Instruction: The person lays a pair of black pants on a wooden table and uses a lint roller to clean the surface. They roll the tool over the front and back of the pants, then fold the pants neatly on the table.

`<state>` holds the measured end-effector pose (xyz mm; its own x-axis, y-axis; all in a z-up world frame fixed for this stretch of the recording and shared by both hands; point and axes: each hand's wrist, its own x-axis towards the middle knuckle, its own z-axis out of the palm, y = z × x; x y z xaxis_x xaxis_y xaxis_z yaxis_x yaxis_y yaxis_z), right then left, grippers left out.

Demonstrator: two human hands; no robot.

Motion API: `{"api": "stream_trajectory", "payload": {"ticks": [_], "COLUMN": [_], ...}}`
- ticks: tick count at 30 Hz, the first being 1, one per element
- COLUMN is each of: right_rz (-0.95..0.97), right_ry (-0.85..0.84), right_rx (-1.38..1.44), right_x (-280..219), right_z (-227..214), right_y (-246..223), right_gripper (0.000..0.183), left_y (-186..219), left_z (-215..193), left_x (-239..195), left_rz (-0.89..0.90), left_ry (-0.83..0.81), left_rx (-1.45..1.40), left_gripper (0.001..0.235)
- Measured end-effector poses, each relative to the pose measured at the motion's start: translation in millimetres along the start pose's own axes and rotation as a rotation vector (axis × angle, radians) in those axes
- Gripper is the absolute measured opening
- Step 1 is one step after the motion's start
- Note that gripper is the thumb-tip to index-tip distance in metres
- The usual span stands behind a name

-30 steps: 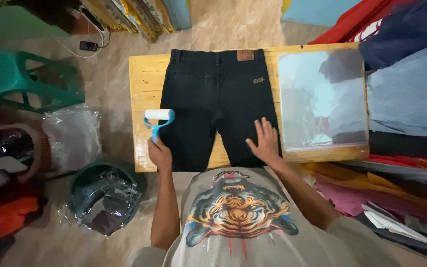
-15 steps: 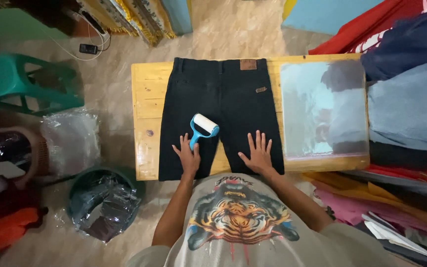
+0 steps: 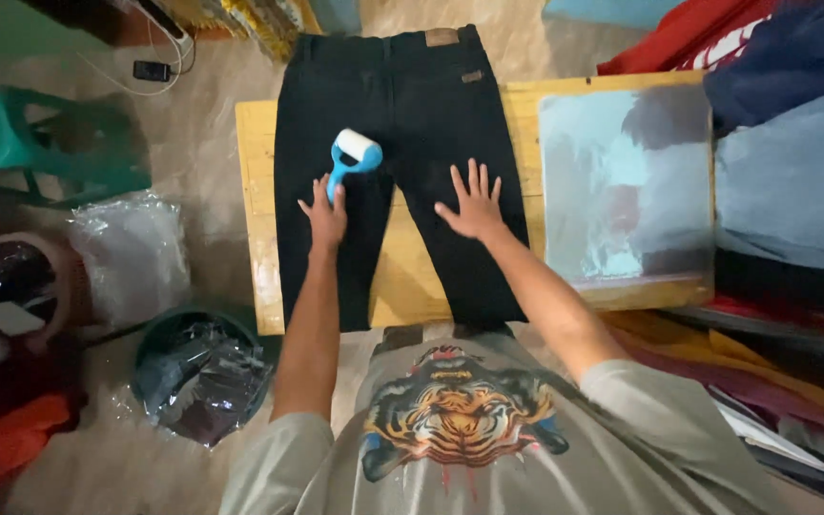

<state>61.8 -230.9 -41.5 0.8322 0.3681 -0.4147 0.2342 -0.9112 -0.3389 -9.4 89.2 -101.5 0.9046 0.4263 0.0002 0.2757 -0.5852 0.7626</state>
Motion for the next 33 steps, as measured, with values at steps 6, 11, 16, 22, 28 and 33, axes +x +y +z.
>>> {"api": "stream_trajectory", "payload": {"ticks": [6, 11, 16, 22, 28, 33], "right_rz": [-0.068, -0.027, -0.006, -0.011, -0.016, -0.068], "right_ry": [0.167, 0.211, 0.310, 0.315, 0.347, 0.319], "right_rx": [0.146, 0.089, -0.011, -0.034, -0.008, 0.047], "right_x": [-56, -134, -164, -165, -167, -159], "right_z": [-15, 10, 48, 54, 53, 65], "right_y": [9, 32, 54, 58, 57, 82], "right_gripper": [0.080, 0.101, 0.109, 0.108, 0.104, 0.086], "left_y": [46, 96, 139, 134, 98, 138], "left_z": [-18, 29, 83, 33, -47, -21], "left_x": [-9, -31, -57, -75, -63, -84], "left_rz": [0.114, 0.282, 0.462, 0.295, 0.204, 0.216], "left_ry": [0.056, -0.099, -0.312, -0.518, -0.509, -0.574], "left_rx": [0.000, 0.110, 0.258, 0.354, 0.525, 0.305], "left_gripper": [0.024, 0.037, 0.041, 0.039, 0.038, 0.040]}}
